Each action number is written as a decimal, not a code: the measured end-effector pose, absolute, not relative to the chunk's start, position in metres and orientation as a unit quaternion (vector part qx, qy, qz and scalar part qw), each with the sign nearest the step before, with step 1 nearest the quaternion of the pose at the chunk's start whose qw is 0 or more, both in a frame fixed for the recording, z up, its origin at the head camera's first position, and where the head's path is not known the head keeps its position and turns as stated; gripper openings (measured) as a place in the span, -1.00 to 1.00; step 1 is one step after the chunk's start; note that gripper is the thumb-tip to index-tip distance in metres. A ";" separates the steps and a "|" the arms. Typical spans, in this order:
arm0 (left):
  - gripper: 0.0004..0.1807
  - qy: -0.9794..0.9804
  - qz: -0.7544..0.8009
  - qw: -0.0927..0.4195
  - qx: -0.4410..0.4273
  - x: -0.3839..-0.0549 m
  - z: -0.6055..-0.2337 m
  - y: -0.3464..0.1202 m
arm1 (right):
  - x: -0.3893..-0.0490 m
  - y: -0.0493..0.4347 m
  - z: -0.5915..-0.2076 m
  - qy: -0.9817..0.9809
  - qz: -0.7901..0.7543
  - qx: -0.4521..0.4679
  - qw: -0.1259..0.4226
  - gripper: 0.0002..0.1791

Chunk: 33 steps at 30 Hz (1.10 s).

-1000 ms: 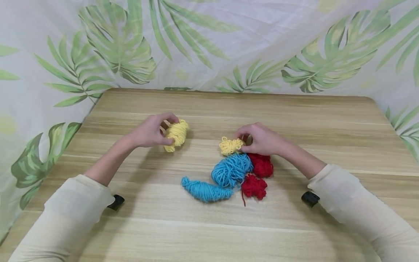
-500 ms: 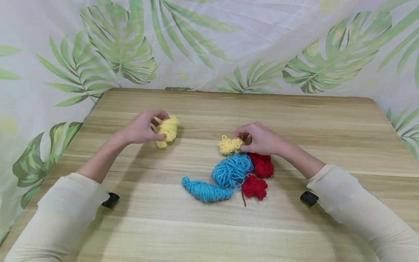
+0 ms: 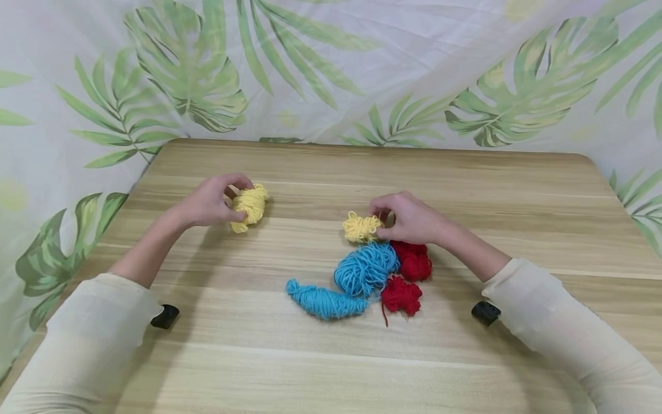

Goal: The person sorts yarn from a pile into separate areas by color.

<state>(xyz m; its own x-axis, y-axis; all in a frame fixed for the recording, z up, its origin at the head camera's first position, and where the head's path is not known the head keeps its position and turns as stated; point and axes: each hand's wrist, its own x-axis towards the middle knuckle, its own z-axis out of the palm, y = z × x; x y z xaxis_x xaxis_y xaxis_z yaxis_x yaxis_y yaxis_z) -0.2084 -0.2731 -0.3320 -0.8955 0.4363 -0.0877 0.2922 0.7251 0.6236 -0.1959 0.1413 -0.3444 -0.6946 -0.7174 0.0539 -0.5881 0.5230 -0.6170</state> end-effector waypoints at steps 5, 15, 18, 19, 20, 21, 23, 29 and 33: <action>-0.45 0.925 0.313 0.114 0.185 -0.208 -0.332 -0.282 | -0.196 0.140 -0.345 0.868 -0.309 -0.375 0.104 -0.82; -0.43 0.929 0.311 0.107 0.172 -0.207 -0.332 -0.297 | -0.196 0.138 -0.342 0.871 -0.312 -0.366 0.103 -0.79; -0.42 0.930 0.308 0.107 0.169 -0.207 -0.331 -0.301 | -0.197 0.137 -0.342 0.871 -0.313 -0.366 0.100 -0.79; -0.42 0.930 0.309 0.107 0.167 -0.207 -0.331 -0.302 | -0.197 0.136 -0.342 0.870 -0.313 -0.367 0.100 -0.79; -0.42 0.930 0.310 0.106 0.165 -0.206 -0.331 -0.303 | -0.197 0.136 -0.342 0.870 -0.314 -0.367 0.100 -0.78; -0.42 0.930 0.311 0.105 0.164 -0.206 -0.331 -0.304 | -0.197 0.135 -0.341 0.869 -0.315 -0.367 0.100 -0.78; -0.43 0.930 0.316 0.103 0.159 -0.206 -0.331 -0.306 | -0.197 0.135 -0.341 0.868 -0.317 -0.368 0.102 -0.78; -0.40 0.929 0.320 0.106 0.149 -0.208 -0.334 -0.314 | -0.197 0.131 -0.338 0.866 -0.324 -0.368 0.101 -0.77; -0.40 0.929 0.322 0.110 0.145 -0.207 -0.334 -0.316 | -0.197 0.129 -0.337 0.864 -0.329 -0.367 0.100 -0.77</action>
